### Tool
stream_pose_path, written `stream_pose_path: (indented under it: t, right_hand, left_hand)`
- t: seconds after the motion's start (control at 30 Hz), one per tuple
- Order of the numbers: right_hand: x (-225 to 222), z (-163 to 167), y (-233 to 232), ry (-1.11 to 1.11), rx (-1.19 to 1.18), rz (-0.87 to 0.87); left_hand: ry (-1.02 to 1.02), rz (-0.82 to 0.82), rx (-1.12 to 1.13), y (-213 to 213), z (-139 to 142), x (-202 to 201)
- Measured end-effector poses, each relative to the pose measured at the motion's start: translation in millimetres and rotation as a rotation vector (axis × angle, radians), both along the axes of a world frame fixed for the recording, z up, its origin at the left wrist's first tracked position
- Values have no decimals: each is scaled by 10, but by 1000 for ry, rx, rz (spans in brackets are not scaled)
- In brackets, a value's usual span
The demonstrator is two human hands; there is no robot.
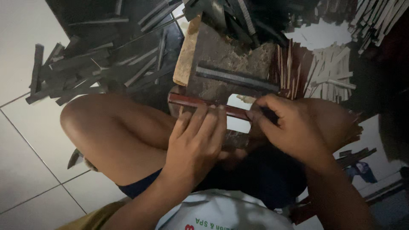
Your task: The person sits cross-legged on the floor and repeatedly sharpens thin wooden sticks using a fixed blade mounted on a wooden block. They hold each stick with both hands and rub it against the blade, then place the sharpened stick into a pile on the floor.
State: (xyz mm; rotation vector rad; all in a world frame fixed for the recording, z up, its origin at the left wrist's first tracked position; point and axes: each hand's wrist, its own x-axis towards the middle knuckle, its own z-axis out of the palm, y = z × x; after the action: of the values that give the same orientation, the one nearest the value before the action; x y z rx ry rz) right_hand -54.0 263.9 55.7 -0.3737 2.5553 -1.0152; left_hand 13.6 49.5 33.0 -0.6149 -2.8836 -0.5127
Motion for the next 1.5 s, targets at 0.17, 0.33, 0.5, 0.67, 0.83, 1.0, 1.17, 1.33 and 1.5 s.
stream_pose_path:
  t: [0.17,0.33,0.5,0.67,0.83,1.0,1.17,1.33,1.5]
  right_hand:
    - [2,-76,53,-104,-29,-38]
    - [-1,-137,89,-71,-11,-19]
    - [57,-223,152,-23,-63,-7]
    - [56,-380,257,-212,-71,-97]
    - [193,-335,398,182,-85,-43]
    - [527,-325,178,537,351,157]
    - [602,-239,24,769,459,186]
    - [547,-69,-28,655,355,142]
    - [572,-193,-206,677,183,2]
  left_hand:
    - [-13,7,38,41,-5,30]
    - [-5,36,-52,109,-32,58]
    - [-34,-20,17,173,-111,69]
    - [11,4,-17,235,-171,126]
    - [8,11,60,249,-154,140]
    - [2,-1,72,212,-152,100]
    - [13,30,33,227,-140,90]
    - [48,5,34,211,-52,51]
    - [-1,-2,421,40,-23,67]
